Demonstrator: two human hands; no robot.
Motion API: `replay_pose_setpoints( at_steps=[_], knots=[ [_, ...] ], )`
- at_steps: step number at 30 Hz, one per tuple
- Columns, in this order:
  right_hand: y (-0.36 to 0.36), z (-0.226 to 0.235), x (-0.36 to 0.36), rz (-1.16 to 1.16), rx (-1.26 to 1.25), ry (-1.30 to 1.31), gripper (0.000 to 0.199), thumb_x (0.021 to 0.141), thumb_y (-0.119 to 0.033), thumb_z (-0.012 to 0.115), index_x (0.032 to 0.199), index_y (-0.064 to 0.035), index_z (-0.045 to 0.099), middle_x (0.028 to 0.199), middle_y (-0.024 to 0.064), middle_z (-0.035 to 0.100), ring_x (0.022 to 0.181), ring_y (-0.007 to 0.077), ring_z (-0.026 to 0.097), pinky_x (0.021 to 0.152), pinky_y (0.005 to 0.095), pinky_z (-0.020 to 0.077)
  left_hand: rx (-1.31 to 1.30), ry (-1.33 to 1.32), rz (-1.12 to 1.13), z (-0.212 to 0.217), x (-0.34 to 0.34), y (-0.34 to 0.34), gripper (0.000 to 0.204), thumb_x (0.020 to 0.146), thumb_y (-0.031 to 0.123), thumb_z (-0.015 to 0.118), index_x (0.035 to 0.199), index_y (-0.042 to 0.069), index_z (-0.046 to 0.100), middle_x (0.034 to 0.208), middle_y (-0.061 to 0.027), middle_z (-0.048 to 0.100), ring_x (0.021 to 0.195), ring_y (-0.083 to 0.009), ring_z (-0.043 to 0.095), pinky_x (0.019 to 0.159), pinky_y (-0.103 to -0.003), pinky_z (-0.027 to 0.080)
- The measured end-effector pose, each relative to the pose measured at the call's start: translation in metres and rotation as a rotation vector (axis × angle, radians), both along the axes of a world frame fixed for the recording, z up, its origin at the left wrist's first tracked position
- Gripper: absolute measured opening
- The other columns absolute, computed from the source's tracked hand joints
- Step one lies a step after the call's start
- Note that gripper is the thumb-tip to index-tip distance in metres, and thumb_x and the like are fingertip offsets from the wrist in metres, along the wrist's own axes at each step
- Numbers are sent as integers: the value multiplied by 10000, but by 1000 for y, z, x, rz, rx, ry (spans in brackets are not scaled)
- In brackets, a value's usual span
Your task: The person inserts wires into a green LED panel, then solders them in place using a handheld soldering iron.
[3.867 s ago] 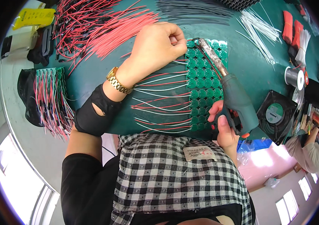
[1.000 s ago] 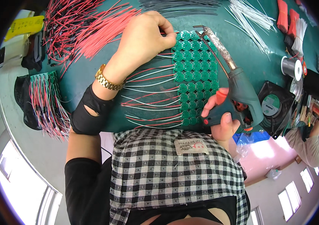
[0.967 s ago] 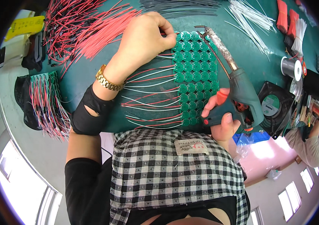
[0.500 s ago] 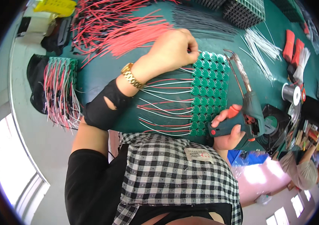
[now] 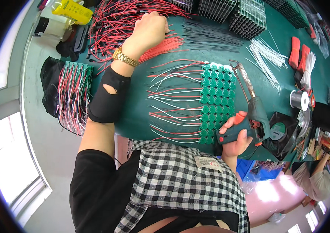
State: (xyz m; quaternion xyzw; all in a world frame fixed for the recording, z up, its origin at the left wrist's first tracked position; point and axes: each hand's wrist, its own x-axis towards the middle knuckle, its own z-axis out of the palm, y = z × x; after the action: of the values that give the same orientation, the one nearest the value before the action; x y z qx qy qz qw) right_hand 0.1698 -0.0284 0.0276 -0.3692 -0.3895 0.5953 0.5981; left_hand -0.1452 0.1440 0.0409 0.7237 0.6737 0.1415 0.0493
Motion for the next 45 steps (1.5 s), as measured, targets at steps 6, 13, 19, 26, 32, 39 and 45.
replay_pose_setpoints(
  at_steps=[6, 13, 19, 26, 32, 39, 45],
  knots=[
    [2, -1, -1, 4, 41, -33, 487, 901, -292, 467, 1207, 73, 370, 797, 172, 542, 591, 191, 558, 544, 271, 483, 112, 2, -8, -1, -10, 5, 115, 816, 135, 598, 845, 24, 596, 912, -137, 567, 894, -330, 546, 774, -417, 446],
    [1, -3, 1, 24, 36, -23, 481, 898, -288, 476, 1210, 66, 381, 803, 166, 545, 600, 185, 562, 549, 272, 481, 27, 53, -35, -1, -14, 0, 89, 793, 162, 625, 832, 85, 649, 909, -108, 572, 915, -304, 541, 766, -423, 443],
    [-2, -4, 3, 18, -3, 11, 493, 881, -305, 519, 1212, 43, 406, 815, 147, 556, 607, 178, 561, 551, 273, 477, 16, 200, -79, 1, -2, 1, 88, 820, 145, 558, 858, 85, 610, 944, -120, 569, 932, -320, 528, 745, -497, 419],
    [-2, -1, 3, 30, -17, 28, 495, 859, -304, 553, 1214, 17, 423, 812, 126, 563, 610, 168, 559, 547, 272, 469, 317, 89, 54, -5, -4, 28, 124, 805, 189, 622, 812, 66, 613, 817, -114, 589, 799, -306, 574, 705, -434, 456],
    [-1, -1, 3, 18, -22, 49, 483, 860, -289, 553, 1213, 14, 423, 810, 126, 562, 610, 167, 556, 548, 275, 468, 252, 226, 91, 0, -9, 33, 67, 775, 118, 594, 823, 77, 618, 898, -103, 585, 883, -298, 562, 717, -449, 442],
    [0, -3, 4, 27, -19, 46, 468, 861, -273, 552, 1211, 12, 429, 812, 128, 562, 610, 168, 554, 551, 280, 466, 498, -165, 82, 14, -15, 34, 75, 844, 128, 584, 851, 56, 566, 876, -108, 604, 818, -299, 566, 698, -422, 426],
    [-1, -3, 4, 32, -3, 50, 450, 865, -249, 539, 1209, 23, 437, 820, 129, 563, 612, 165, 555, 550, 273, 467, 793, -455, -2, 24, -31, 43, 68, 871, 61, 582, 929, 27, 595, 814, -44, 588, 695, -144, 523, 681, -251, 443]
  ],
)
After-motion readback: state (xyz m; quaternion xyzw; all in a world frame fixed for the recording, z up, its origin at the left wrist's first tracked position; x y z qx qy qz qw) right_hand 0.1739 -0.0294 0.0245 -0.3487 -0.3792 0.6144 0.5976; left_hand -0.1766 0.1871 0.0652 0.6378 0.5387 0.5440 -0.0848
